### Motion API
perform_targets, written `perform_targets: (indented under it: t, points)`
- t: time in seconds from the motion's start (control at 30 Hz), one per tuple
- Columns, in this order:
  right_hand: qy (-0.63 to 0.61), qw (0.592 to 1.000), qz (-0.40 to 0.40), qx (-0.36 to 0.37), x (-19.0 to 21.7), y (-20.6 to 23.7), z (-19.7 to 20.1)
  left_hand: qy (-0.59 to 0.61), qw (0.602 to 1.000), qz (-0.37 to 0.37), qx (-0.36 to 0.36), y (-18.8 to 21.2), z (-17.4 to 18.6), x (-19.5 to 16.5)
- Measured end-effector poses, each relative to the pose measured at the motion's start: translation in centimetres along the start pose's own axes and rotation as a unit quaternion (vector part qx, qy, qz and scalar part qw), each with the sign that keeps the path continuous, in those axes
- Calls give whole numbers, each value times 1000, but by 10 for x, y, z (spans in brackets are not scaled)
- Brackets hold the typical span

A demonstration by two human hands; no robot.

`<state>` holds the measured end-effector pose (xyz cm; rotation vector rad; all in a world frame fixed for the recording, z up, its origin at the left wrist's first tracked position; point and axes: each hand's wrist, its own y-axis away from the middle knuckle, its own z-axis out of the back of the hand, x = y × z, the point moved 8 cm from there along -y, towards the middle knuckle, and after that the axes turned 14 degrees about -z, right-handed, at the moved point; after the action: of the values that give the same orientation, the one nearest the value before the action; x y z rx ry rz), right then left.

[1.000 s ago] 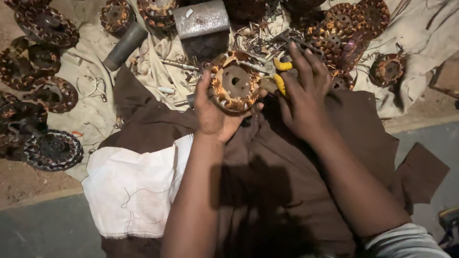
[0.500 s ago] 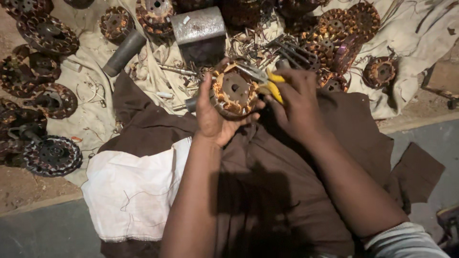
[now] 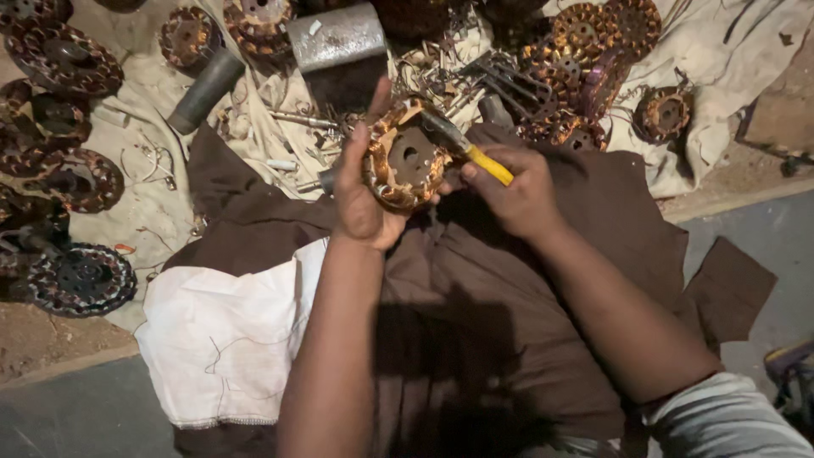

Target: The person sits on the floor and uses pliers to pull copper windings and wire out of electric motor stators, working one stator at a time and setting processed stators aside among a large pile of similar units.

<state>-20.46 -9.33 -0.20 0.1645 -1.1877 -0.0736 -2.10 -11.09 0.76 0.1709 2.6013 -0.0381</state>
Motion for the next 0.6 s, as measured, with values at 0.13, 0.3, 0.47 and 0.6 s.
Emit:
perform_targets:
  t: [0.13, 0.3, 0.47, 0.6]
  points:
    - [-31, 999, 33, -10, 0, 2, -5, 58, 998, -16, 23, 2, -8, -4]
    - [31, 991, 112, -64, 6, 9, -7, -10, 998, 53, 41, 6, -2, -6]
    - [-82, 977, 148, -126, 11, 21, 5, 35, 989, 142, -13, 13, 4, 14]
    - [-175, 973, 69, -130, 2, 16, 14, 13, 983, 175, -55, 21, 12, 36]
